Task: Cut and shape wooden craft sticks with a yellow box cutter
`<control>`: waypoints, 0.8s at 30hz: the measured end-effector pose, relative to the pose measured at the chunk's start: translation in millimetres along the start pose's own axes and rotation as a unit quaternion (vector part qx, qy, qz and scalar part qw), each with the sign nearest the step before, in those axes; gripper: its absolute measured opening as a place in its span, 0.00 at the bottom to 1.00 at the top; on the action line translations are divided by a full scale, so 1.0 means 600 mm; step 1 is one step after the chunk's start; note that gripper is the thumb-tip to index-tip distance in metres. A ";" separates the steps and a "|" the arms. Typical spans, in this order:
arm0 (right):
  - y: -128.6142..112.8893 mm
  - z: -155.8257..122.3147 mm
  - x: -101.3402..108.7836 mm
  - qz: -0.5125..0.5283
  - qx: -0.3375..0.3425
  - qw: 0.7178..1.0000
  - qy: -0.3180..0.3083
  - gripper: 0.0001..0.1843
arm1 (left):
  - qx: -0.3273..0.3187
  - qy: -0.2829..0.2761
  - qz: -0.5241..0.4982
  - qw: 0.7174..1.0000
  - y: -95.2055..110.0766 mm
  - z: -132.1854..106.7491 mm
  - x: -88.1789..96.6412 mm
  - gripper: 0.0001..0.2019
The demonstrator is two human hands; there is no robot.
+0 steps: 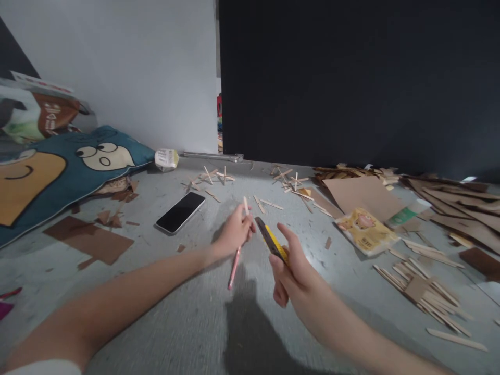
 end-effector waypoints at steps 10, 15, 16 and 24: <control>0.048 0.021 0.140 0.158 -0.025 0.982 0.105 0.25 | -0.083 -0.241 0.121 0.959 0.041 -0.008 -0.026 0.08; 0.100 0.041 0.175 0.148 -0.046 0.980 0.124 0.29 | -0.241 -0.302 0.212 0.898 0.078 -0.012 -0.054 0.10; 0.106 0.039 0.176 0.135 -0.053 0.981 0.125 0.30 | -0.256 -0.314 0.209 0.890 0.080 -0.013 -0.059 0.11; 0.112 0.031 0.190 0.073 -0.052 0.982 0.168 0.25 | -0.284 -0.337 0.136 0.887 0.093 -0.027 -0.074 0.13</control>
Point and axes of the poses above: each hand's wrist, its own z-axis towards the middle knuckle, its own x-axis out of the back of the hand, y = z × x, the point moved 8 cm from there along z, towards the middle knuckle, and after that the axes turned 10 degrees about -x, right-handed, at the moved point
